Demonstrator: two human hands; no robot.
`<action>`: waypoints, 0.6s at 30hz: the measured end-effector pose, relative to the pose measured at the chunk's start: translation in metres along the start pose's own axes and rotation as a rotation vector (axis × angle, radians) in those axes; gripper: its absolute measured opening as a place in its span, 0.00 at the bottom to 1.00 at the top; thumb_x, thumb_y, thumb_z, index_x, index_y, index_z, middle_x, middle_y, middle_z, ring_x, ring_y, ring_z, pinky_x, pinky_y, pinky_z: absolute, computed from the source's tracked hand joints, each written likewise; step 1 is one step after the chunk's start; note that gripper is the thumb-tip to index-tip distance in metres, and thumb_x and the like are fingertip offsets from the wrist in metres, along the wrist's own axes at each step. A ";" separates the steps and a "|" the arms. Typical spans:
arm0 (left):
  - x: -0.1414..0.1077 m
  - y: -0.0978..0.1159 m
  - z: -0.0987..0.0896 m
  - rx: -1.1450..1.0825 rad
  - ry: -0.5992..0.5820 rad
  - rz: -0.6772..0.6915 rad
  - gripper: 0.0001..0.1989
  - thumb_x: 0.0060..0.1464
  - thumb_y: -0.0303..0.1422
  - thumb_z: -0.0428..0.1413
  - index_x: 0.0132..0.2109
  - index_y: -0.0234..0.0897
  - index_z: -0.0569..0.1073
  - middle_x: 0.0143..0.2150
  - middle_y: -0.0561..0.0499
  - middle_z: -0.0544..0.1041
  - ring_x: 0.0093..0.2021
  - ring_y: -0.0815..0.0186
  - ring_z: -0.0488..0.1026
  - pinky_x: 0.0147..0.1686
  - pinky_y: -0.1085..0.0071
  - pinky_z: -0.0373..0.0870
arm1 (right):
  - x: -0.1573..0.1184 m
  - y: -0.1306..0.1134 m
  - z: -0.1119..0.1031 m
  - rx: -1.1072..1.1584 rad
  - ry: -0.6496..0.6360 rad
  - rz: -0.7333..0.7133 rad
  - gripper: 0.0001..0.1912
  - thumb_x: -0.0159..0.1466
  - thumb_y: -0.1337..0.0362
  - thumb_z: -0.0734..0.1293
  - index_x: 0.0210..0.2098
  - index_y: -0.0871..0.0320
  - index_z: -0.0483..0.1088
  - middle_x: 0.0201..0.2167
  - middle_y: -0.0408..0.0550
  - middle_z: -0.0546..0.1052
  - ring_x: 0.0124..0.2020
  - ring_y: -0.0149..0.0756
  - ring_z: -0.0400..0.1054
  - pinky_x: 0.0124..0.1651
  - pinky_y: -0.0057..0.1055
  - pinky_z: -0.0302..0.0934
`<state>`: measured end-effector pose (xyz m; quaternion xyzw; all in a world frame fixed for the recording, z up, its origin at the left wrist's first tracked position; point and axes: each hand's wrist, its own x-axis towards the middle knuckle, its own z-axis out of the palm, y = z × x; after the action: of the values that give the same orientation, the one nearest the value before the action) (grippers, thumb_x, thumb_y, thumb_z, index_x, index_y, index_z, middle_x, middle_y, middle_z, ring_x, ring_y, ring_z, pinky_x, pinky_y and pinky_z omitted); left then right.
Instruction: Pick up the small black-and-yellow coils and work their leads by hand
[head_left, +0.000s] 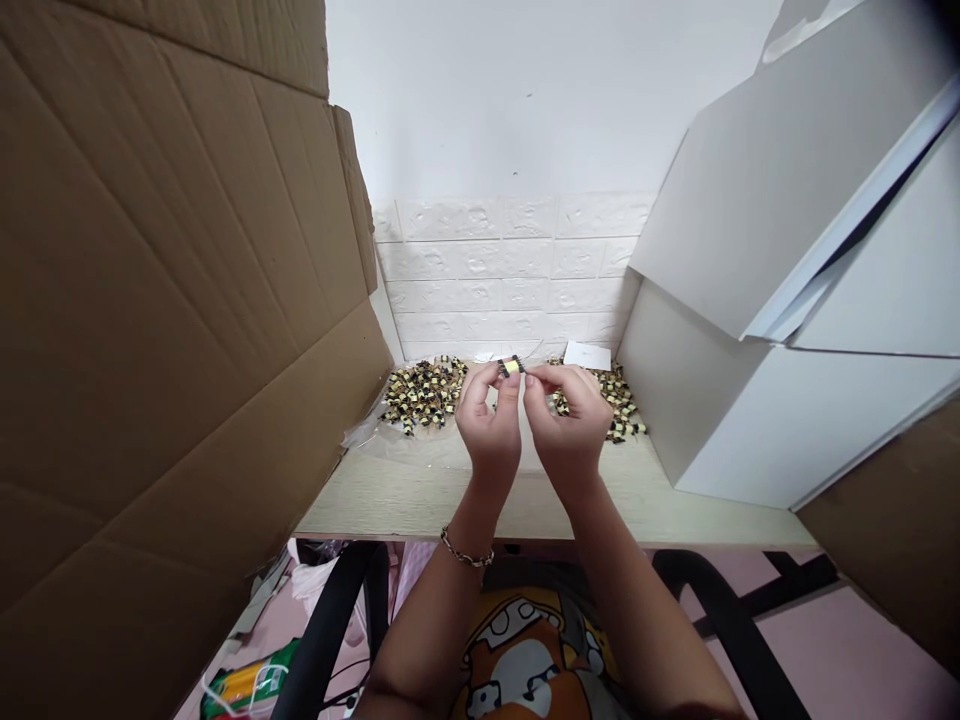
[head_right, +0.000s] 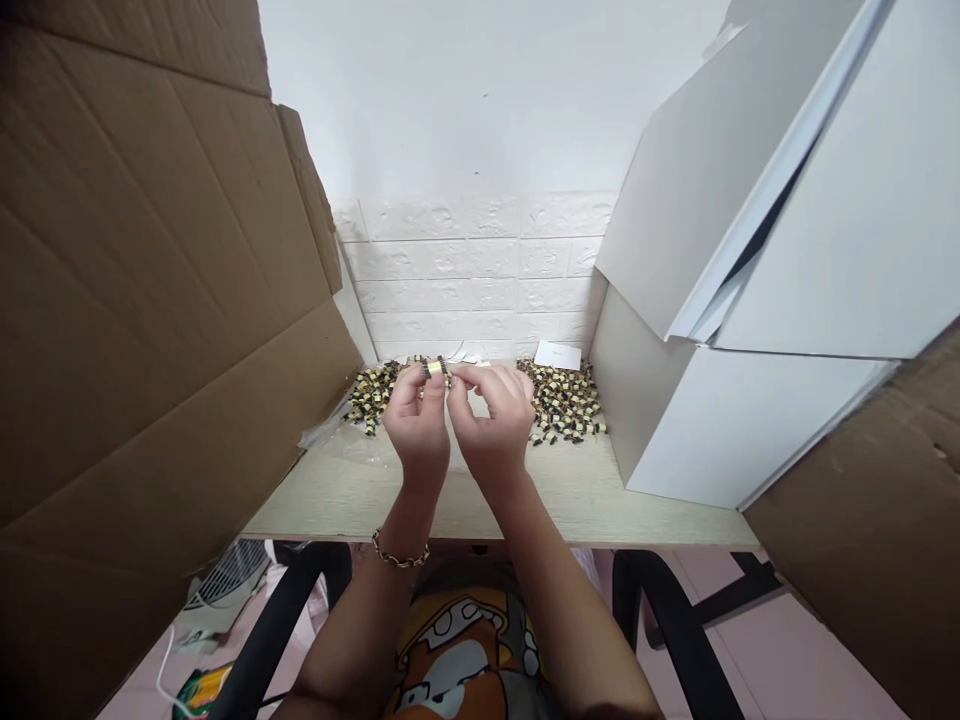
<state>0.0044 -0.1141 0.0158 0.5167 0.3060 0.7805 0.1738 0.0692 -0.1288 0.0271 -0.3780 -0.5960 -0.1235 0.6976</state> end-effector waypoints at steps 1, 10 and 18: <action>-0.001 -0.001 0.000 0.023 0.011 0.039 0.07 0.50 0.33 0.51 0.33 0.34 0.69 0.31 0.51 0.68 0.33 0.71 0.65 0.35 0.73 0.63 | 0.000 0.000 0.000 -0.007 0.002 -0.008 0.04 0.53 0.71 0.62 0.26 0.58 0.68 0.21 0.42 0.71 0.25 0.27 0.63 0.35 0.30 0.58; -0.004 -0.011 -0.008 0.193 0.059 0.219 0.06 0.50 0.30 0.50 0.37 0.36 0.69 0.35 0.49 0.70 0.36 0.69 0.66 0.37 0.71 0.64 | -0.006 -0.004 -0.002 -0.216 -0.003 -0.097 0.04 0.53 0.68 0.62 0.23 0.55 0.66 0.22 0.38 0.73 0.28 0.27 0.66 0.48 0.36 0.49; -0.001 -0.005 -0.023 0.464 -0.020 0.298 0.05 0.50 0.30 0.49 0.34 0.35 0.67 0.27 0.52 0.68 0.30 0.70 0.63 0.35 0.71 0.60 | -0.010 0.000 -0.005 -0.383 -0.063 -0.269 0.03 0.56 0.68 0.60 0.27 0.55 0.65 0.24 0.36 0.73 0.28 0.26 0.65 0.52 0.39 0.40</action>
<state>-0.0164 -0.1175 0.0054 0.5897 0.3955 0.7014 -0.0628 0.0702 -0.1352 0.0184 -0.4243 -0.6281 -0.3145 0.5715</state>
